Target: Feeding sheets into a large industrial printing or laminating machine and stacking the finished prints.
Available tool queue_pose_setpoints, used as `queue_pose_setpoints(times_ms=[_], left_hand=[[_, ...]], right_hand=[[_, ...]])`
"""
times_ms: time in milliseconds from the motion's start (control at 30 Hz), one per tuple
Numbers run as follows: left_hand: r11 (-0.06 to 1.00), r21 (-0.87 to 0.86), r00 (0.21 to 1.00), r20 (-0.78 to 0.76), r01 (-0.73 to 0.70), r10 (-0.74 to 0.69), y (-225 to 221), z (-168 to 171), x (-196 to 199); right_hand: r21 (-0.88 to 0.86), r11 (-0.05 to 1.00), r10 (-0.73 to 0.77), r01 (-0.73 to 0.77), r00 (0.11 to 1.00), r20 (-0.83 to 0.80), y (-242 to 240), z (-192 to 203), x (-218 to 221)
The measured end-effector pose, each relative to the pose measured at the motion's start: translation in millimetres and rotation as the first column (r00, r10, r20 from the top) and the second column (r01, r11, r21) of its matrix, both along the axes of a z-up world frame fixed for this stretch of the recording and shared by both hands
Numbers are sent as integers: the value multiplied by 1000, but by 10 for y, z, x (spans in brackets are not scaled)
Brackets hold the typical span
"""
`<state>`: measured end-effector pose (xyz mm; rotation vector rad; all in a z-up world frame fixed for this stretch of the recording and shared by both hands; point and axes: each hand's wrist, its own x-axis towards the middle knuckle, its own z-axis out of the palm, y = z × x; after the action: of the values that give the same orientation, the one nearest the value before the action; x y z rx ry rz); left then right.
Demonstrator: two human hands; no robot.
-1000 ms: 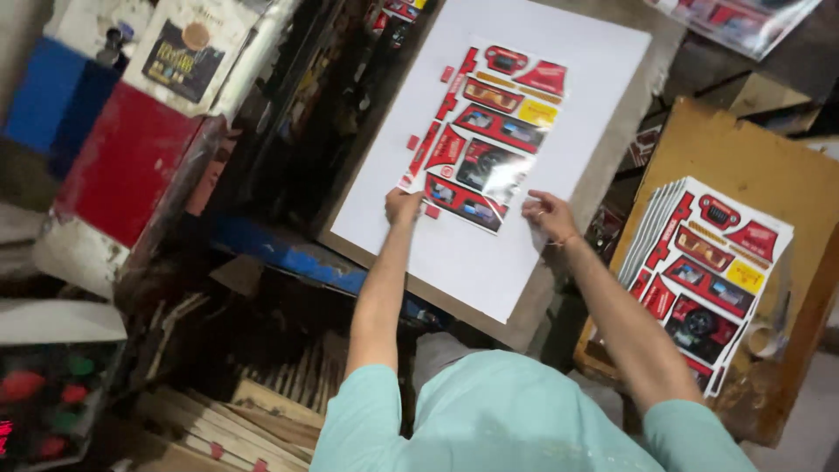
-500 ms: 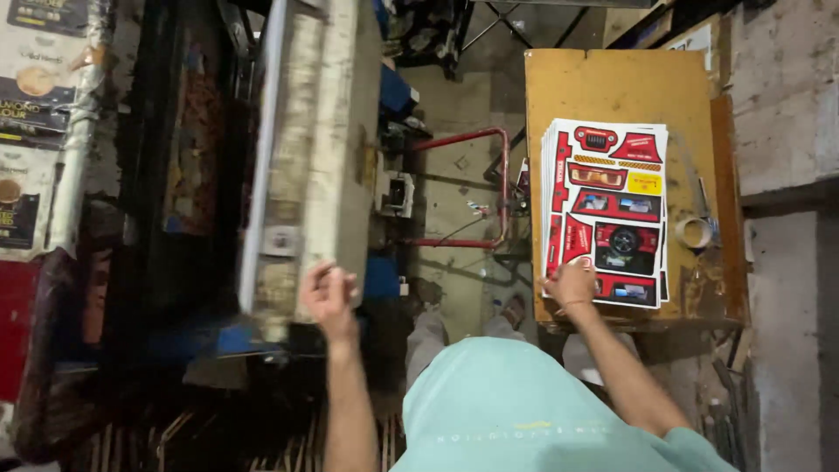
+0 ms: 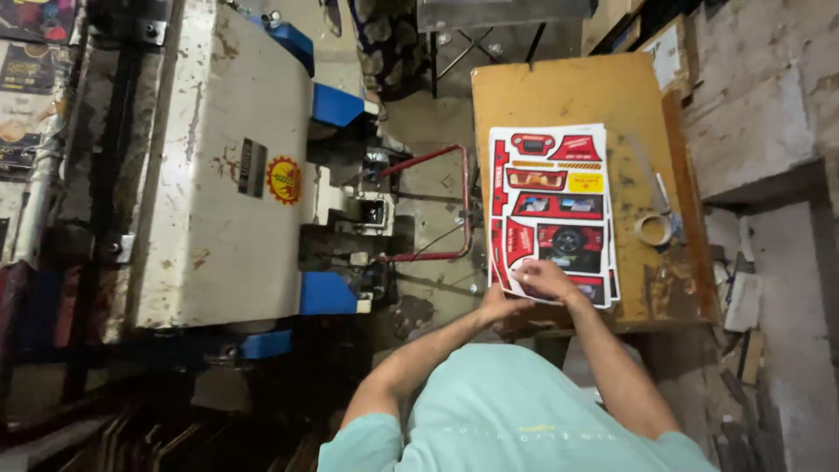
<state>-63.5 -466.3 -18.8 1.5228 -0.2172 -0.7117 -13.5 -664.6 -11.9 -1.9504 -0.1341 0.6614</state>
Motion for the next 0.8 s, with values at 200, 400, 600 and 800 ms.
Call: queue_pose_setpoints(times_ms=[200, 400, 600, 800], left_hand=[[835, 203, 860, 123, -511, 496, -247, 737, 387], [915, -38, 863, 317, -403, 393, 281, 1975, 553], [794, -146, 699, 399, -591, 594, 1919, 2230, 542], [504, -155, 465, 230, -850, 855, 3559, 1519, 301]], right_hand=[[-535, 734, -477, 419, 878, 34, -675, 1273, -426], [540, 551, -241, 636, 741, -626, -1037, 177, -513], [772, 402, -19, 493, 847, -531, 36, 223, 177], [551, 777, -164, 303, 944, -287, 2031, 1523, 596]])
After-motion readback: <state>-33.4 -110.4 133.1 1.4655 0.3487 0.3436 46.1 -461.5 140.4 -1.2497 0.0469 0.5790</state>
